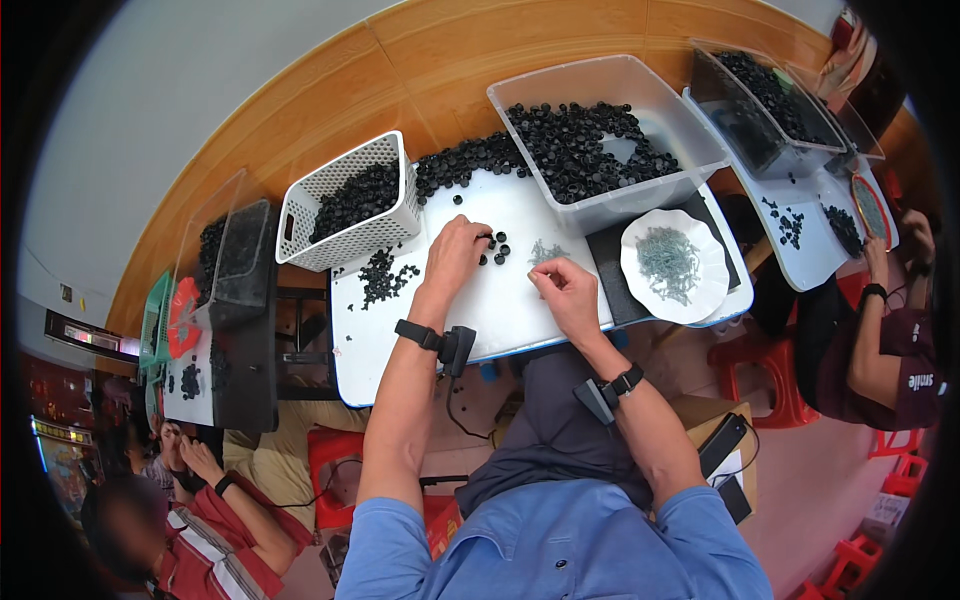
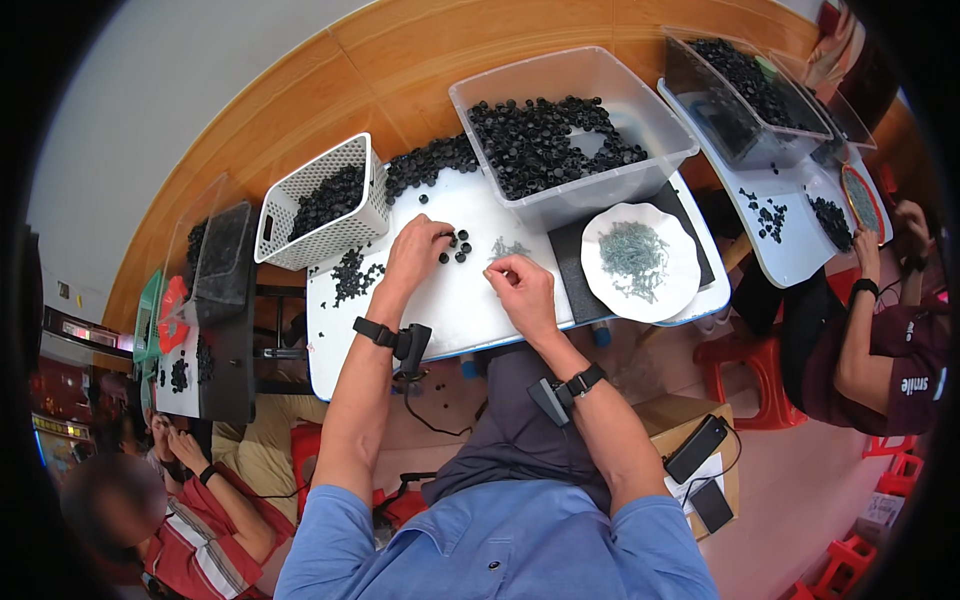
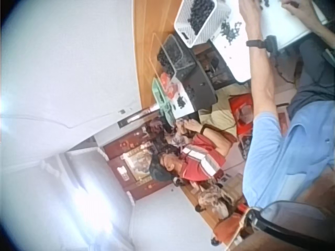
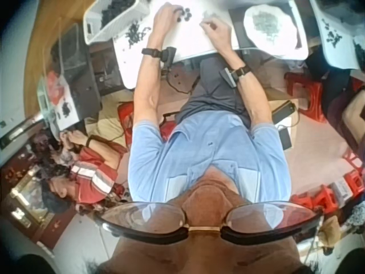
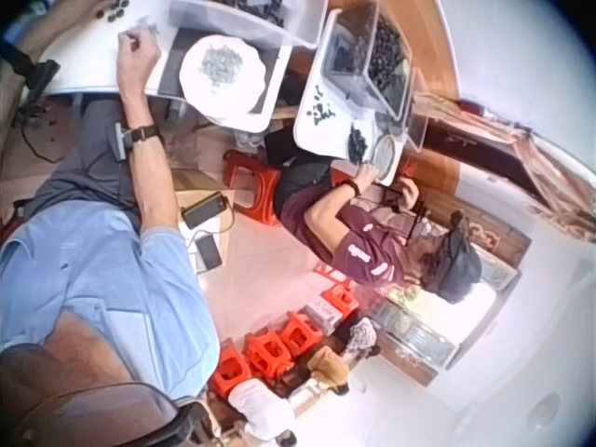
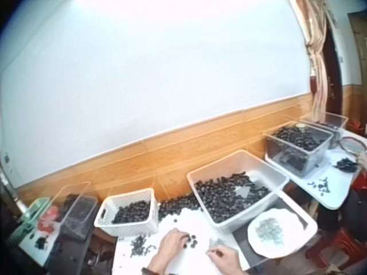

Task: Assembling small black plastic or rubber components by inserting metal pins into them.

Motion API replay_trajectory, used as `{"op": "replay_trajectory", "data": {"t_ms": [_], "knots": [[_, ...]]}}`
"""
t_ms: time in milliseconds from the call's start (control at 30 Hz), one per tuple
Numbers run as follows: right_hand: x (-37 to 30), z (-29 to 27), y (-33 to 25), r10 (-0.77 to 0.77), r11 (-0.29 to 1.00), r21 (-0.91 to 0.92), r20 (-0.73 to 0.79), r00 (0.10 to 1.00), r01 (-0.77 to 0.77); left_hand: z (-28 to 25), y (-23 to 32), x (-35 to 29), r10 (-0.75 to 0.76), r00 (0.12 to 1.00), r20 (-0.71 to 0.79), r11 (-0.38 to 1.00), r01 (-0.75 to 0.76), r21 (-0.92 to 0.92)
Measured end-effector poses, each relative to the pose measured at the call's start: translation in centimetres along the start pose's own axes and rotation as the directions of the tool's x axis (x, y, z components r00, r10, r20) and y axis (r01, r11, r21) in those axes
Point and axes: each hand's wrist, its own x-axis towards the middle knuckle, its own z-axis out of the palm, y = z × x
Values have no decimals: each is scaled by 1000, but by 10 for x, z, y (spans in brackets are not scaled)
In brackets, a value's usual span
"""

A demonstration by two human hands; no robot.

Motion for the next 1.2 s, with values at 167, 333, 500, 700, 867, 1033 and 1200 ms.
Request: {"op": "replay_trajectory", "data": {"t_ms": [167, 333, 500, 700, 867, 1033, 1200], "knots": [[0, -2, 0, 7, 1000, -20, 5, 1000, -7, 2, 0, -2, 36, 999, -6, 999, -36, -1], [0, -1, 1, 33, 999, -7, -12, 999, -33, -2, 3, -3, -4, 1000, 13, 1000, 4, 9], [1, -2, 4, 77, 978, 205, -177, 981, -40, 7, 14, -34, -154, 970, -189, 953, 95, -289], [4, -5, 5, 83, 955, 295, -210, 974, -18, 40, 35, -84, -269, 950, -158, 776, 117, -619], [3, -21, 4, 72, 979, 202, -267, 961, -17, 46, 39, -94, -289, 939, -185, 737, 95, -669], [1, -39, -13, -166, 940, -325, -167, 972, 105, 49, 33, -95, -249, 942, -224, 775, 55, -630], [2, -37, -14, -119, 799, -586, 65, 991, 134, 51, 31, -97, -245, 941, -233, 761, 38, -648]]}}
